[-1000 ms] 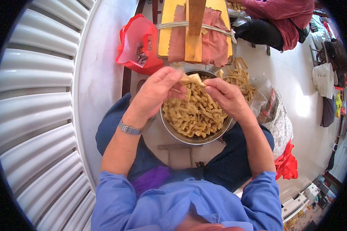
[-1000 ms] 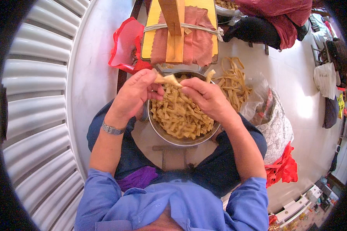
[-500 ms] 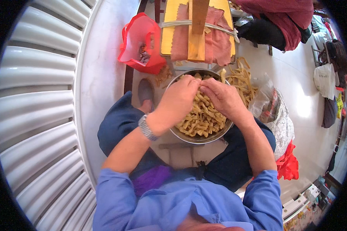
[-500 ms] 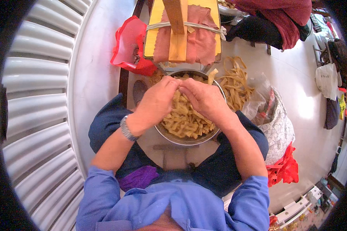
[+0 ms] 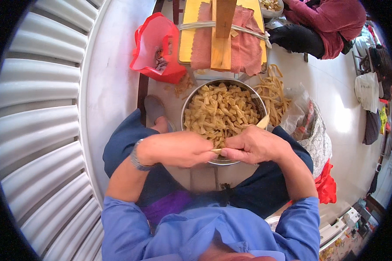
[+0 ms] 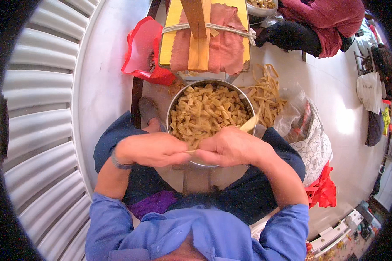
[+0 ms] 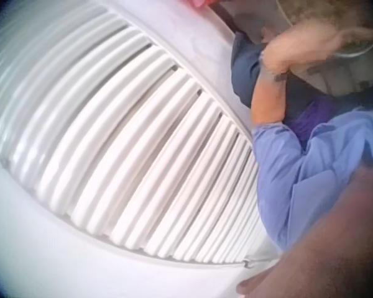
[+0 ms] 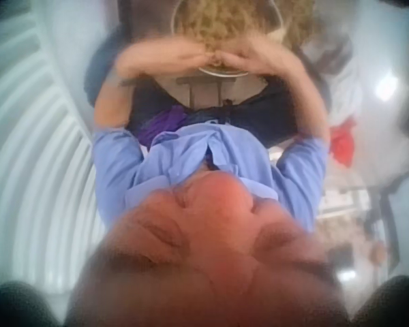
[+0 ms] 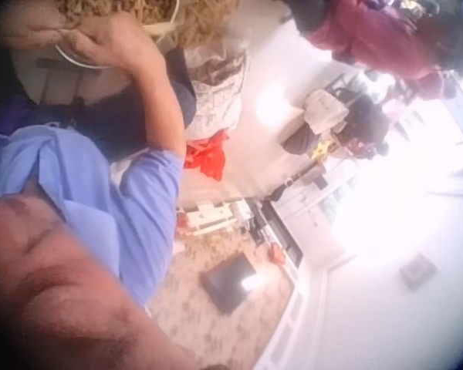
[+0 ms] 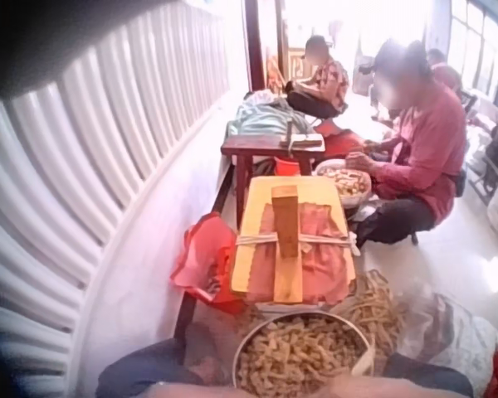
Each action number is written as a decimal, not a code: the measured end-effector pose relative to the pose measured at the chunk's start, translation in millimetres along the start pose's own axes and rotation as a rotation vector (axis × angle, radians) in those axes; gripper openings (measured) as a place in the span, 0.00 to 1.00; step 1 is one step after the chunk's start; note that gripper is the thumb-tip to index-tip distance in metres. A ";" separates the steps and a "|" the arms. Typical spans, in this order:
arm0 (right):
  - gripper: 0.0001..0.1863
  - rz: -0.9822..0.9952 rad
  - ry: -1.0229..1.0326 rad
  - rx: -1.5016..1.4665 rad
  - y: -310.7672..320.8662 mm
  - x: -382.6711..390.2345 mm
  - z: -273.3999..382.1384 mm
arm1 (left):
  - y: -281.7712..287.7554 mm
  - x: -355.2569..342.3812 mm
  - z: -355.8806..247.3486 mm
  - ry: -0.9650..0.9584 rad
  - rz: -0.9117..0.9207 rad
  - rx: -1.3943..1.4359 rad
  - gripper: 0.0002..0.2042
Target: The person picks up strips of dough by hand, twists and loops them into intricate knot-like shapes, and places the completed pieces into a metal bowl.
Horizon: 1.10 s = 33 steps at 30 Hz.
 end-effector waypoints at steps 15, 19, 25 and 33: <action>0.08 -0.865 0.079 0.435 139.3 -9.0 3.4 | 166.2 14.6 -2.0 -0.081 -1.016 0.094 0.10; 0.08 -1.000 0.134 0.586 153.1 -13.8 5.3 | 182.3 12.6 1.2 -0.077 -1.179 0.068 0.09; 0.08 -0.909 -0.154 0.670 155.7 -20.3 -35.9 | 175.7 -2.3 12.7 0.142 -1.189 -0.461 0.12; 0.08 -0.936 -0.034 0.453 143.3 -8.4 -25.9 | 153.0 9.5 33.7 0.291 -0.927 0.172 0.15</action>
Point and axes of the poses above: each hand's wrist, its own x-axis away from the middle knuckle, its own y-axis out of the back of the hand, z = x × y, the point moved 10 cm from there along -x, towards the middle knuckle, and after that the axes turned 3 degrees about y, right-handed, at the moved point
